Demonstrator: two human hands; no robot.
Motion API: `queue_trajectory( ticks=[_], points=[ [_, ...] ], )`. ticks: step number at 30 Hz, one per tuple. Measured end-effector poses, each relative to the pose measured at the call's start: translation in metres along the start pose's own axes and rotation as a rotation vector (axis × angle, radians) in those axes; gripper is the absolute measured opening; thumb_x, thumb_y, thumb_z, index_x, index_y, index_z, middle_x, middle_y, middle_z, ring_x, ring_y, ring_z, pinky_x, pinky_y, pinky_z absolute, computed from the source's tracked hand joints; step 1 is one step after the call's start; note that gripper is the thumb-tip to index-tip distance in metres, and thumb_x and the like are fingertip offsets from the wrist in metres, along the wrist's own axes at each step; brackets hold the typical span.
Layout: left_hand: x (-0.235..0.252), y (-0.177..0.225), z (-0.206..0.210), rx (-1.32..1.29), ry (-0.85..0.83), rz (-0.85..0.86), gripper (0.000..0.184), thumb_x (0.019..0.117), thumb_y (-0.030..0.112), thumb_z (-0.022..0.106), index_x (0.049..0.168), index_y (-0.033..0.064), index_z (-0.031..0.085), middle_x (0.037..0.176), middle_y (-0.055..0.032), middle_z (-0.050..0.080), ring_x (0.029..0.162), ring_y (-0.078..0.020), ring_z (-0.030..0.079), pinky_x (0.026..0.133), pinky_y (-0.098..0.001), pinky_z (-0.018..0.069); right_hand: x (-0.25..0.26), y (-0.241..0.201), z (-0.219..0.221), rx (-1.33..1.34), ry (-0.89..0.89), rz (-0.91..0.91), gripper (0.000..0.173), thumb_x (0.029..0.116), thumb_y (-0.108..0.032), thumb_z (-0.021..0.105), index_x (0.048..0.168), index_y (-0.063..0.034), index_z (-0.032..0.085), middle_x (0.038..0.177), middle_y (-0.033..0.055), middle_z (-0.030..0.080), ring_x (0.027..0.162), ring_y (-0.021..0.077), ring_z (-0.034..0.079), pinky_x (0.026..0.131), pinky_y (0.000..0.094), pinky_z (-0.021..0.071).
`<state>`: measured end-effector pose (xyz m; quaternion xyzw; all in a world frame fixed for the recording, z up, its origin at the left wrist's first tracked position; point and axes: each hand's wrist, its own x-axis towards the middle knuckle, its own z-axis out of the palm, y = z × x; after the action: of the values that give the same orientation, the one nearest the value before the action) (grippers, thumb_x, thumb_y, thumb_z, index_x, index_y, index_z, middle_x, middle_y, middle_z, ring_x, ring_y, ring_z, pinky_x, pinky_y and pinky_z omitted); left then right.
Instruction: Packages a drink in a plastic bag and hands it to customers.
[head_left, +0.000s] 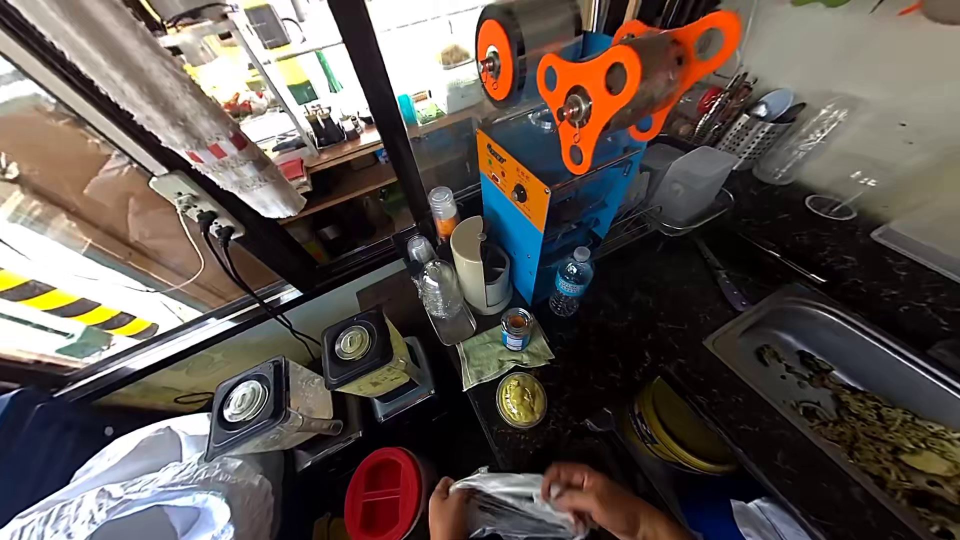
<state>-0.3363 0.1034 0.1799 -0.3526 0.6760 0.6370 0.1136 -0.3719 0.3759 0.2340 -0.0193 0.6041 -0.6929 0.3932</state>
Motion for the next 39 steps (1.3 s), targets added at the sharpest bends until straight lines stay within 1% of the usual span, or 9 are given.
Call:
queue_trajectory(
  ticks=[3,8,12,14,17,20,25,33,39],
  points=[
    [-0.009,0.015,0.006,-0.178,-0.098,-0.135,0.026,0.0966,0.005,0.057,0.121,-0.0014,0.055,0.088,-0.0141,0.067,0.074,-0.0215,0.066,0.066,-0.0409,0.0565,0.003,0.007,-0.004,-0.593,-0.125,0.098,0.03,0.1044,-0.017,0.05,0.117,-0.0115,0.077,0.113,0.0105,0.075,0.107,0.023,0.07,0.099,0.0492,0.0533],
    [-0.034,0.039,0.015,-0.082,-0.841,0.053,0.063,0.0984,0.009,0.055,0.157,0.0205,0.036,0.135,-0.0108,0.063,0.106,-0.021,0.068,0.09,-0.0421,0.0579,0.023,0.022,-0.012,-0.727,0.245,0.341,0.046,0.0973,-0.039,0.065,0.136,-0.0149,0.062,0.127,0.0168,0.068,0.118,0.0349,0.065,0.101,0.0598,0.0508],
    [-0.041,0.055,0.023,-0.063,-1.042,0.083,0.034,0.1028,0.016,0.045,0.123,0.0107,0.072,0.089,-0.0015,0.071,0.072,-0.008,0.064,0.068,-0.0284,0.0563,0.011,-0.006,-0.002,-1.047,0.271,0.376,0.095,0.0739,-0.05,0.089,0.15,-0.01,0.049,0.148,0.0284,0.048,0.118,0.0491,0.061,0.094,0.0684,0.0515],
    [-0.041,0.06,0.027,0.168,-0.894,0.09,0.03,0.1016,0.015,0.048,0.113,0.0092,0.075,0.089,-0.0004,0.072,0.075,-0.0075,0.064,0.07,-0.0285,0.0561,0.009,-0.016,0.0,-1.099,0.263,0.438,0.1,0.0726,-0.038,0.092,0.154,-0.0066,0.043,0.152,0.0314,0.042,0.126,0.0521,0.054,0.097,0.0698,0.0487],
    [-0.024,0.066,0.045,0.841,-0.413,0.159,0.052,0.0921,0.032,0.074,0.14,0.0178,0.062,0.122,-0.0166,0.07,0.107,-0.0328,0.07,0.092,-0.0565,0.0563,0.021,-0.028,-0.007,-1.226,0.292,0.432,0.09,0.0732,-0.018,0.088,0.152,-0.0097,0.046,0.154,0.0324,0.038,0.136,0.0539,0.044,0.099,0.0733,0.0427],
    [-0.017,0.062,0.062,1.16,-0.252,0.093,0.089,0.0804,0.029,0.082,0.157,0.021,0.037,0.143,-0.028,0.051,0.105,-0.045,0.068,0.085,-0.0616,0.0573,0.028,-0.03,-0.018,-1.245,0.253,0.342,0.085,0.0726,-0.02,0.087,0.15,-0.0151,0.051,0.156,0.0299,0.038,0.14,0.0522,0.039,0.105,0.073,0.038],
    [-0.01,0.068,0.063,1.151,-0.239,0.047,0.1,0.0761,0.024,0.084,0.159,0.0162,0.029,0.144,-0.0275,0.048,0.104,-0.0426,0.068,0.084,-0.0576,0.0589,0.033,-0.033,-0.069,-0.339,0.402,-0.148,0.028,0.0958,-0.02,0.066,0.12,-0.0055,0.07,0.141,0.0141,0.059,0.133,0.0259,0.056,0.11,0.0467,0.0497],
    [-0.014,0.072,0.032,1.162,-0.175,0.033,0.097,0.0747,0.016,0.083,0.157,0.0155,0.032,0.139,-0.0261,0.051,0.102,-0.0416,0.068,0.082,-0.0562,0.0595,0.124,-0.002,-0.074,-0.561,0.207,-0.296,0.101,0.0695,-0.016,0.091,0.156,-0.0126,0.04,0.156,0.0097,0.045,0.143,0.0195,0.045,0.118,0.0408,0.0423],
    [-0.019,0.064,0.022,1.176,-0.146,0.019,0.095,0.0763,0.018,0.082,0.157,0.0168,0.032,0.138,-0.0248,0.052,0.097,-0.039,0.07,0.08,-0.0546,0.0602,0.132,-0.019,-0.064,-0.636,0.142,-0.332,0.083,0.0702,-0.034,0.093,0.14,-0.0075,0.056,0.134,0.0073,0.064,0.127,0.0122,0.058,0.112,0.0348,0.0476]
  ],
)
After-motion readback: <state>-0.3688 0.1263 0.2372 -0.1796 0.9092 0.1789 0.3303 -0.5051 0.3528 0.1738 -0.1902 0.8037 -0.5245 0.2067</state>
